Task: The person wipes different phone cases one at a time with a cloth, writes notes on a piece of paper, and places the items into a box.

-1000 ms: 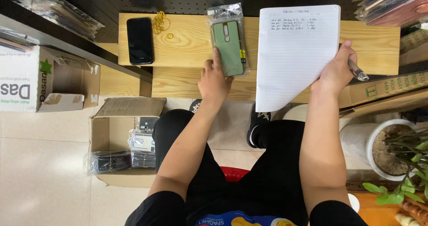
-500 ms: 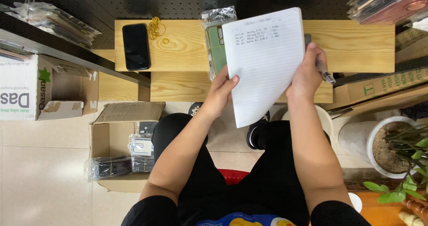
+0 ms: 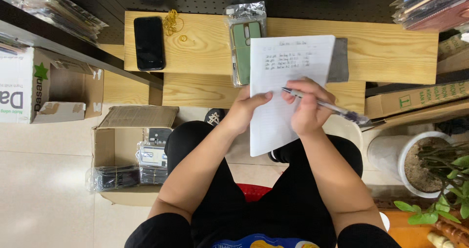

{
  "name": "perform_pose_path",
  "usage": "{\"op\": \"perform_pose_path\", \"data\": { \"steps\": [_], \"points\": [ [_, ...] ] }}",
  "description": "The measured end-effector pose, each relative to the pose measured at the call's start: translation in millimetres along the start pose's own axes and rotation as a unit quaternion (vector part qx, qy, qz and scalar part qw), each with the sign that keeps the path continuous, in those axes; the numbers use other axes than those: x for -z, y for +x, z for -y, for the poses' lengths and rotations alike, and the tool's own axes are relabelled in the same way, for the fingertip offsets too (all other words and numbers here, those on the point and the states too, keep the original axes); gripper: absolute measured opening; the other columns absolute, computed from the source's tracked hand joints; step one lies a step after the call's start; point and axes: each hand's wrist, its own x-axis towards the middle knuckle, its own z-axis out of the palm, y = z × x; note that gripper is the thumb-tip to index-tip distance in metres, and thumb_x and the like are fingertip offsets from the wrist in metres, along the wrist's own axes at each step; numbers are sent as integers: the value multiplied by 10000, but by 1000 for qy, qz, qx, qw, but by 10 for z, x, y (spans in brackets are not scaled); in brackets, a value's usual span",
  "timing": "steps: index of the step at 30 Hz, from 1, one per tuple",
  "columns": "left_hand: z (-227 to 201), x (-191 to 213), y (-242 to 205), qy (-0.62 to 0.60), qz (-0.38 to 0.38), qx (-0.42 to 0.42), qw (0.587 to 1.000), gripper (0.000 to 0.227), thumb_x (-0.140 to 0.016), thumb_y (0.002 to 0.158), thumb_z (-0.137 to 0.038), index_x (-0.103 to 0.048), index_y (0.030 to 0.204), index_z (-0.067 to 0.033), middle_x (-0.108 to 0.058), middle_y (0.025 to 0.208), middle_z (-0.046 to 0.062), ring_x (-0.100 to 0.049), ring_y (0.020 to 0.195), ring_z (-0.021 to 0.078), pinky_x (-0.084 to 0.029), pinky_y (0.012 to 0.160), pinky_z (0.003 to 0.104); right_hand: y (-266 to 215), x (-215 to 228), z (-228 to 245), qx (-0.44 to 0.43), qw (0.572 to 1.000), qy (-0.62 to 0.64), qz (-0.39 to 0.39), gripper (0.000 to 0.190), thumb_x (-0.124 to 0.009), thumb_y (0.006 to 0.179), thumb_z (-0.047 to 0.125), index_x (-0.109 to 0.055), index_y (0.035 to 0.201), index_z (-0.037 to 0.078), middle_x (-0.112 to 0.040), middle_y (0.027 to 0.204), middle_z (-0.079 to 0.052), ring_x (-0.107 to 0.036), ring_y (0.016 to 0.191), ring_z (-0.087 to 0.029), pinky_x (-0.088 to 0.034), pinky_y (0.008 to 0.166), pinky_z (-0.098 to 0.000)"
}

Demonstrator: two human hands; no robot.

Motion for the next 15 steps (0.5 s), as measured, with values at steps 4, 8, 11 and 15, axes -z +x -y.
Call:
{"op": "perform_pose_path", "data": {
  "steps": [4, 8, 11, 15],
  "points": [
    [172, 3, -31, -44, 21, 26, 998, 350, -783, 930, -217, -773, 1228, -33, -744, 1023, 65, -703, 1005, 151, -591, 928, 391, -29, 77, 35, -14, 999, 19, 33, 332, -599, 1045, 142, -656, 947, -171, -612, 569, -217, -585, 447, -229, -519, 472, -329],
    [132, -20, -120, -63, 44, 2, 997, 394, -712, 966, -221, -722, 1308, -27, -716, 1071, 84, -671, 1026, 172, -560, 966, 417, 32, 77, 159, -28, 997, 29, 72, 141, -680, 918, 6, -622, 933, -121, -686, 716, -207, -692, 583, -246, -590, 506, -326],
    [153, -27, -171, -56, 49, -5, 997, 393, -688, 987, -238, -725, 1313, -22, -715, 1084, 89, -659, 1042, 170, -559, 972, 422, 48, 116, 194, 5, 996, -30, 83, 87, -730, 871, -80, -654, 857, -119, -693, 731, -210, -719, 614, -271, -601, 512, -345],
    [329, 14, -175, -12, 53, -27, 998, 379, -642, 1016, -225, -727, 1325, -25, -728, 1098, 95, -647, 1084, 163, -562, 994, 416, 135, 155, 226, 74, 988, -67, 115, 187, -745, 902, -129, -643, 750, -90, -645, 658, -198, -679, 539, -275, -516, 481, -341]
  ]
}}
